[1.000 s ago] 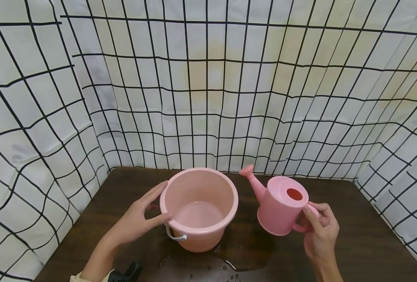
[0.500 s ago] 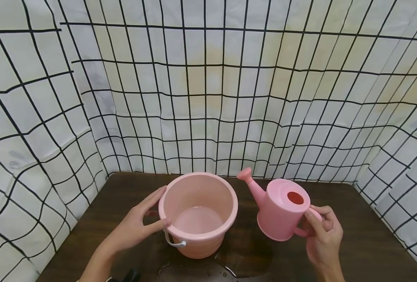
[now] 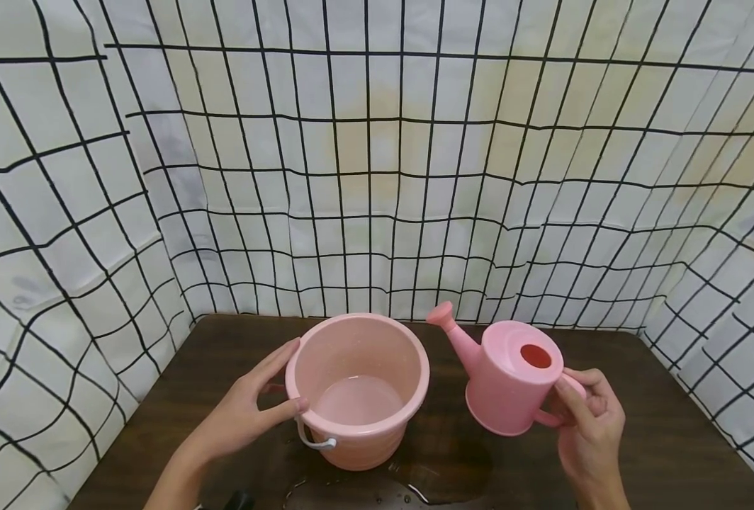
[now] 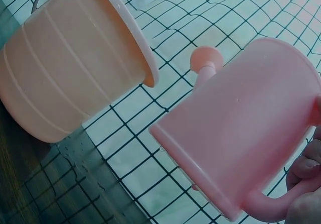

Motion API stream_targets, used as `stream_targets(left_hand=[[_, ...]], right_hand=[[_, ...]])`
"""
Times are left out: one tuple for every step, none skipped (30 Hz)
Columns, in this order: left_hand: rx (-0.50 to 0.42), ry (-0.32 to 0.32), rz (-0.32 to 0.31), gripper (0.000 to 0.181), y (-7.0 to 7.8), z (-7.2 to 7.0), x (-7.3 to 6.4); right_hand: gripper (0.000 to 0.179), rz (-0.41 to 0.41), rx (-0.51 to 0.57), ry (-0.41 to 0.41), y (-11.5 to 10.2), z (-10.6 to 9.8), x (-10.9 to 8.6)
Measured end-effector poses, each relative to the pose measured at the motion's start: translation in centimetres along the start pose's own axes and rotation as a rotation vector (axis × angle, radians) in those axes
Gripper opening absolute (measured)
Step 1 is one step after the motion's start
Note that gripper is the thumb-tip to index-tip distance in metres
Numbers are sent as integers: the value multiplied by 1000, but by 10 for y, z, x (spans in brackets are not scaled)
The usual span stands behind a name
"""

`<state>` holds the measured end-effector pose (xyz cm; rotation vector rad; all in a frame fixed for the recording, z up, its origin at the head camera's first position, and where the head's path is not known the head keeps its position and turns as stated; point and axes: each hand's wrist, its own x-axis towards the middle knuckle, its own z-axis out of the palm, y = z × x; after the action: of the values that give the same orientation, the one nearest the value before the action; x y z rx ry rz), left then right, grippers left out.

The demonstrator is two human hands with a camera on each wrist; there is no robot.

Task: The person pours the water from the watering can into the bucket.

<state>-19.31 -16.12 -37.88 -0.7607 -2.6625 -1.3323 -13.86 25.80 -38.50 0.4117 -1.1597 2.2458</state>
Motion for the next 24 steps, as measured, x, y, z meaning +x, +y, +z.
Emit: stream_targets(left_hand=[[-3,0,-3,74,0,0,0],[-11,0,-10,74,0,0,0],[-18,0,-12,74,0,0,0],[-22,0,-11,74,0,1,0],[-29,1,-11,73,1,1,0],[-35,0,-12,73,0,1,0],[-36,1,-10,73,0,1,0],[-37,2,-10,73,0,1,0],[-36,4,-5,73,0,1,0],[-37,4,-6,73,0,1,0],[-41,4,-7,73,0,1,0],[-43,4,-8,73,0,1,1],[-47,4,-7,73,0,2,2],[-50,6,-8,73,0,2,2],[-55,8,-8,73,0,2,3],[-57,10,-10,73,0,3,4],[-60,10,-7,73,0,3,4],[-68,6,-3,73,0,3,4],[-67,5,-2,73,0,3,3],[-62,4,2,73,-1,3,3],[-60,2,5,73,-1,3,2],[-54,4,12,73,-2,2,2],[-51,5,12,74,-3,1,1],[-42,8,19,74,-3,0,1]], right_hand=[[25,5,-13,3,0,0,0],[25,9,-25,6,0,0,0],[26,15,-47,15,-1,1,0],[26,19,-86,26,-1,1,0],[26,22,-100,31,-1,1,0],[27,24,-105,34,-1,1,1],[27,26,-128,41,-1,2,1],[26,25,-129,43,-1,2,2],[26,23,-133,44,-1,2,2],[26,21,-137,44,-2,3,3],[26,17,-140,40,-3,3,4],[26,12,-127,35,-4,3,5],[25,7,-91,29,-5,3,7],[25,5,-75,24,-5,3,8],[25,5,-79,21,-6,4,9],[24,3,-74,16,-7,4,10],[24,2,-65,11,-7,4,11],[24,4,-57,8,-8,4,11],[24,6,-37,2,-8,5,11],[24,6,-57,-5,-7,5,12],[25,7,-55,-13,-6,6,12],[25,8,-51,-22,-5,7,12],[25,9,-37,-31,-4,8,12],[24,6,-29,-45,-3,9,13]])
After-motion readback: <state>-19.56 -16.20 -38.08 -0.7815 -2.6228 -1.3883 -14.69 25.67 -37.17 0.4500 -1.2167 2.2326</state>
